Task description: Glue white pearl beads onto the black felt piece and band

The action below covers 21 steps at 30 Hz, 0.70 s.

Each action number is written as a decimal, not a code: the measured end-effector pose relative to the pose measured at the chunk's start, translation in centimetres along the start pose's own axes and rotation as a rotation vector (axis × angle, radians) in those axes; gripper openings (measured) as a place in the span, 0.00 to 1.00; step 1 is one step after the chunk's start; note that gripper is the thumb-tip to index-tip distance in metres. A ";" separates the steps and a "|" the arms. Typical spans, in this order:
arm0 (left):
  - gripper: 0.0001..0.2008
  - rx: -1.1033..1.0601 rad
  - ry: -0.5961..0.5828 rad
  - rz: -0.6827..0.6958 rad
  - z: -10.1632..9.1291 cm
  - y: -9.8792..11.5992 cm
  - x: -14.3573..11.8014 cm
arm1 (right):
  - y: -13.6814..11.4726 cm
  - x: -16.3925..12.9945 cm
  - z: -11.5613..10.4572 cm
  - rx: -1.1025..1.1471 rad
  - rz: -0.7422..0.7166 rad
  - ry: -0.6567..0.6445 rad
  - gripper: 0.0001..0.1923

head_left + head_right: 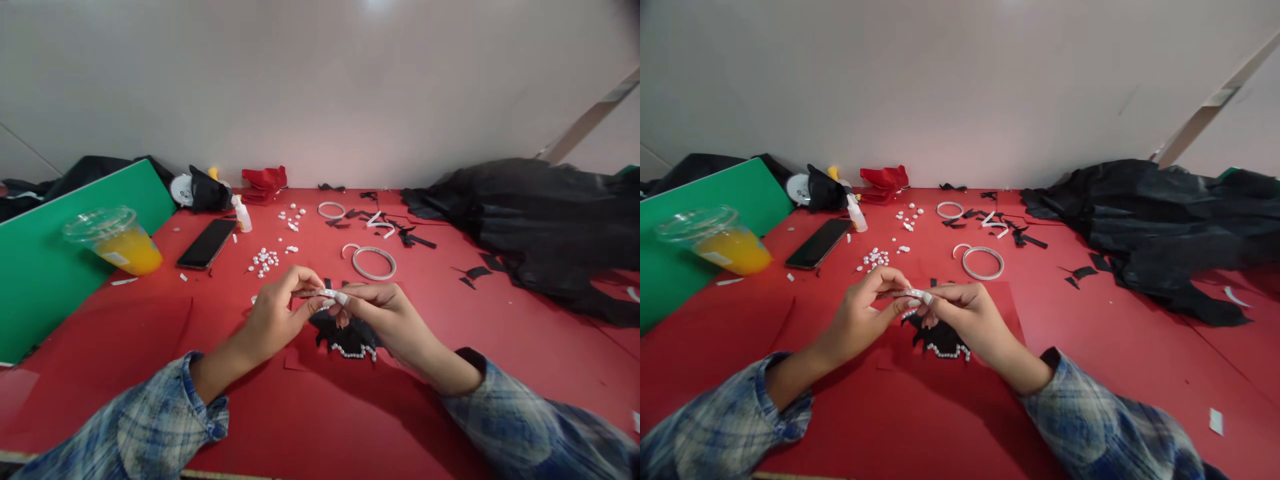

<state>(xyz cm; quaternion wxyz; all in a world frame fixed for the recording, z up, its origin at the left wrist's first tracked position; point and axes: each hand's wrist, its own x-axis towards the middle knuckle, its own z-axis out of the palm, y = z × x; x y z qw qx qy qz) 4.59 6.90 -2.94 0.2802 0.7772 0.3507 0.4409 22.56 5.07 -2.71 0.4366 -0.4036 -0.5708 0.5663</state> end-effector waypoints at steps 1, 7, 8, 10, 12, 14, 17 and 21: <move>0.08 -0.013 0.000 0.003 0.1 0.0 -0.1 | 0.0 -0.1 0.0 -0.024 -0.015 0.001 0.10; 0.09 0.093 0.004 0.205 0.1 0.4 -0.3 | 0.3 -0.3 0.2 -0.040 -0.057 0.009 0.12; 0.08 0.080 0.030 0.209 0.1 0.5 -0.3 | 0.4 -0.4 0.4 -0.037 -0.053 0.010 0.12; 0.07 0.021 0.065 0.160 0.4 0.8 -0.4 | 0.5 -0.5 0.9 -0.030 -0.045 0.001 0.14; 0.05 -0.062 0.086 0.049 0.5 1.2 -0.5 | 0.7 -0.7 1.4 -0.029 -0.036 -0.023 0.16; 0.05 -0.149 0.096 -0.076 0.6 1.5 -0.5 | 0.9 -0.7 1.9 -0.011 -0.005 -0.054 0.16; 0.05 -0.231 0.085 -0.157 0.6 1.6 -0.4 | 0.8 -0.6 2.0 0.136 0.088 -0.056 0.14; 0.05 -0.202 0.083 -0.081 0.6 1.2 -0.4 | 0.6 -0.4 1.7 0.365 0.082 -0.012 0.12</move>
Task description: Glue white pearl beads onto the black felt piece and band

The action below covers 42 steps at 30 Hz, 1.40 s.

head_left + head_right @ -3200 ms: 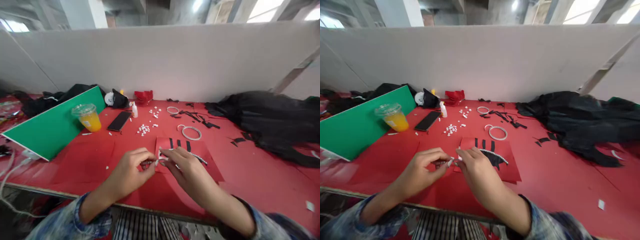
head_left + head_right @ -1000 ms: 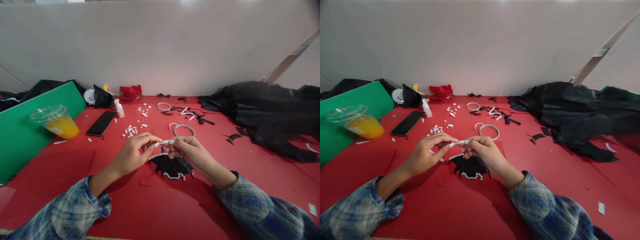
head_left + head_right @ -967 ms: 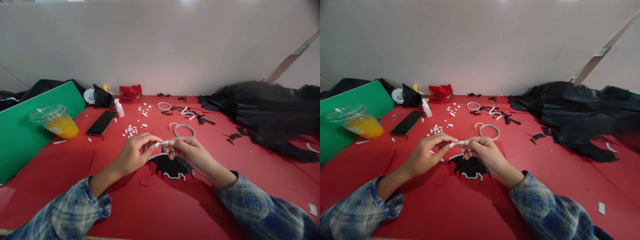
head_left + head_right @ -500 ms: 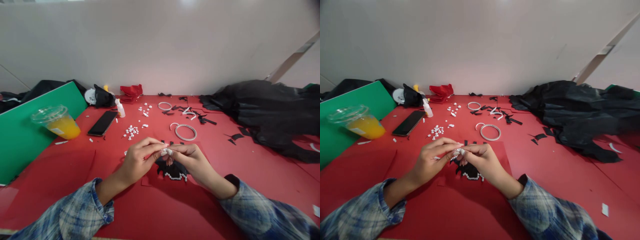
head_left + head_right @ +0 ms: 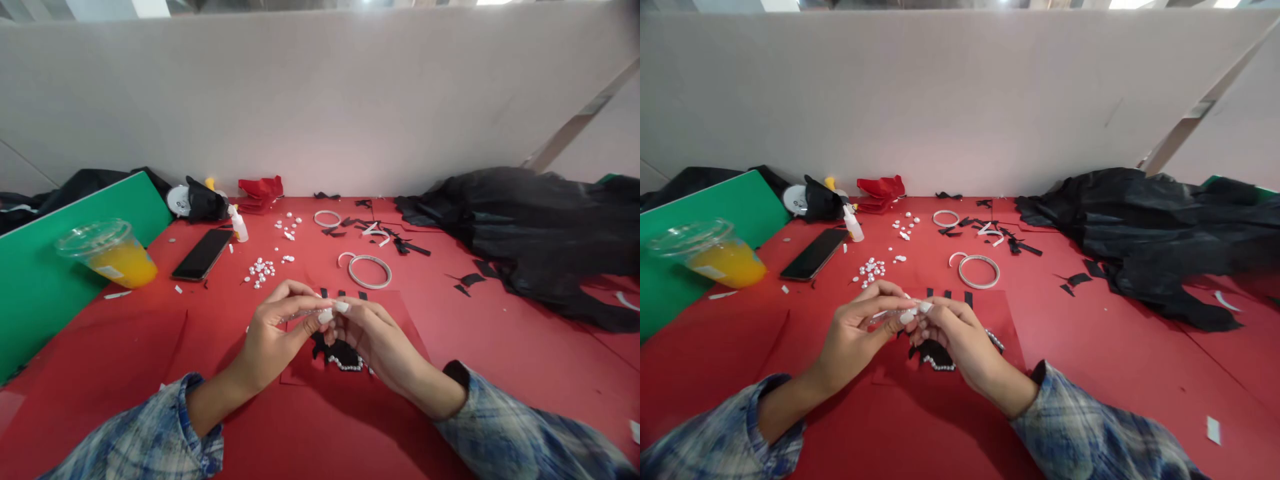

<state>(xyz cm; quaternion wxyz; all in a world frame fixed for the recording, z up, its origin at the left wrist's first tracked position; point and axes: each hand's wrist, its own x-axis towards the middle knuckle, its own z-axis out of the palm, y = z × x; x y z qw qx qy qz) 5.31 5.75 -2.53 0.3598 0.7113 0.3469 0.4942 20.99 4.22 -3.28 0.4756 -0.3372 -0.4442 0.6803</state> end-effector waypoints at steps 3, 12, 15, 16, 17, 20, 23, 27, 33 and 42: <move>0.07 0.007 0.022 -0.005 0.2 -0.2 -0.2 | 0.1 -0.1 0.0 -0.015 -0.064 0.040 0.09; 0.07 -0.103 0.048 -0.092 0.5 -0.1 -0.5 | 0.3 -0.4 0.1 -0.059 -0.075 0.059 0.08; 0.07 -0.068 0.037 -0.091 0.6 -0.1 -0.6 | 0.4 -0.3 0.1 -0.097 -0.078 0.116 0.09; 0.06 -0.042 0.034 -0.084 0.6 0.0 -0.7 | 0.5 -0.3 0.1 -0.110 -0.070 0.135 0.09; 0.06 -0.019 0.032 -0.076 0.7 0.0 -0.7 | 0.6 -0.2 0.1 -0.127 -0.057 0.147 0.10; 0.05 -0.020 0.025 -0.085 0.7 0.2 -0.8 | 1.1 -0.2 0.1 -0.207 0.008 0.131 0.13; 0.06 -0.071 0.027 -0.136 0.7 0.5 -0.7 | 1.2 -0.2 0.2 -0.333 0.072 0.044 0.15; 0.07 -0.125 0.117 -0.192 0.2 0.6 0.0 | -0.2 0.0 -0.7 -0.653 0.040 -0.140 0.17; 0.10 -0.044 0.200 -0.112 -2.1 0.5 1.6 | -2.7 0.6 -5.5 -1.543 -0.265 -0.246 0.28; 0.10 0.533 -0.146 0.134 -4.4 -1.1 2.8 | -3.0 -4.5 0.9 -2.082 0.229 -0.023 0.13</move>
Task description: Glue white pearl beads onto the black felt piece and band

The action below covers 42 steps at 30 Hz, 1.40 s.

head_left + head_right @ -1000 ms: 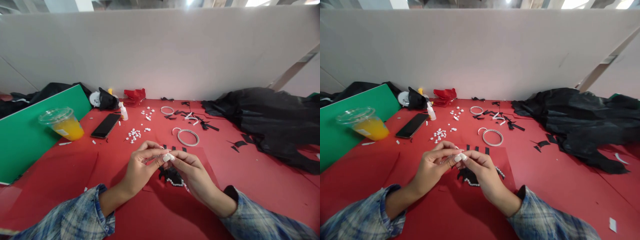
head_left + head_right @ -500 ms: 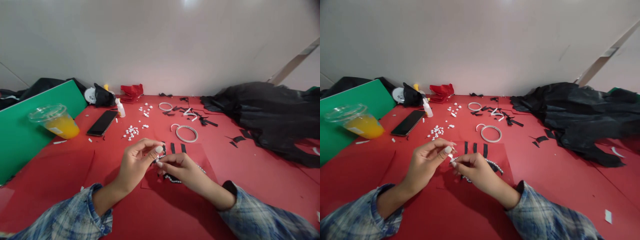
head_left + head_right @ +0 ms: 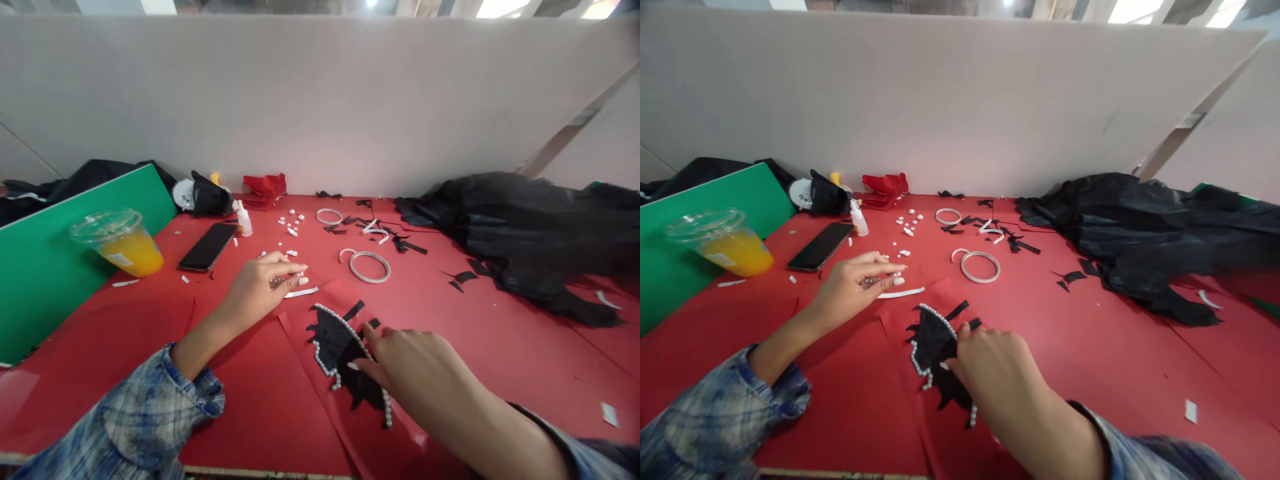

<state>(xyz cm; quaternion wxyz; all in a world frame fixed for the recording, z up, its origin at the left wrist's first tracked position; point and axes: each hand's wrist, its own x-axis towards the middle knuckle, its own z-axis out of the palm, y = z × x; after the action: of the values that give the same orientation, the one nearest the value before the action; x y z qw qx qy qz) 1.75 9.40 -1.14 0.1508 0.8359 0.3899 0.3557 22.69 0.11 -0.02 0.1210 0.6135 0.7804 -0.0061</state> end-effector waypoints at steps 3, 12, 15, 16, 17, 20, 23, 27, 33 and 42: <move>0.11 0.109 -0.208 0.010 0.5 -0.2 -0.3 | 1.3 0.5 -0.7 0.064 -0.199 0.138 0.11; 0.14 0.219 -0.451 0.059 1.3 -0.2 -0.8 | 4.0 5.7 3.4 0.222 -0.653 0.291 0.27; 0.15 0.264 -0.471 0.105 1.8 -0.3 -0.9 | 2.8 4.7 4.0 0.176 -0.550 0.378 0.26; 0.16 0.285 -0.470 0.120 2.0 -0.3 -1.0 | 2.6 4.3 4.1 0.168 -0.529 0.394 0.25; 0.17 0.308 -0.468 0.132 2.2 -0.3 -1.1 | 2.4 4.1 4.2 0.166 -0.517 0.405 0.24; 0.18 0.366 -0.472 0.170 2.4 -0.4 -1.1 | 2.3 3.9 4.3 0.189 -0.504 0.428 0.21; 0.19 0.393 -0.420 0.228 2.4 -0.7 -1.0 | 2.5 4.1 4.4 0.210 -0.504 0.441 0.20; 0.19 0.454 -0.289 0.321 2.5 -1.1 -1.0 | 2.6 4.3 4.4 0.238 -0.502 0.434 0.20; 0.21 0.483 -0.195 0.371 2.8 -1.5 -1.2 | 2.6 4.3 4.1 0.257 -0.495 0.415 0.18; 0.21 0.384 -0.218 0.307 2.6 -1.1 -1.1 | 2.6 4.3 4.3 0.260 -0.488 0.407 0.19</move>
<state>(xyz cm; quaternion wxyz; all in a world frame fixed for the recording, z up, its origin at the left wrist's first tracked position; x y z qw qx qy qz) 2.54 9.31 -4.06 -0.0250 0.9319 0.3002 0.2018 25.05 4.20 -4.65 -0.1212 0.4074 0.9051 -0.0116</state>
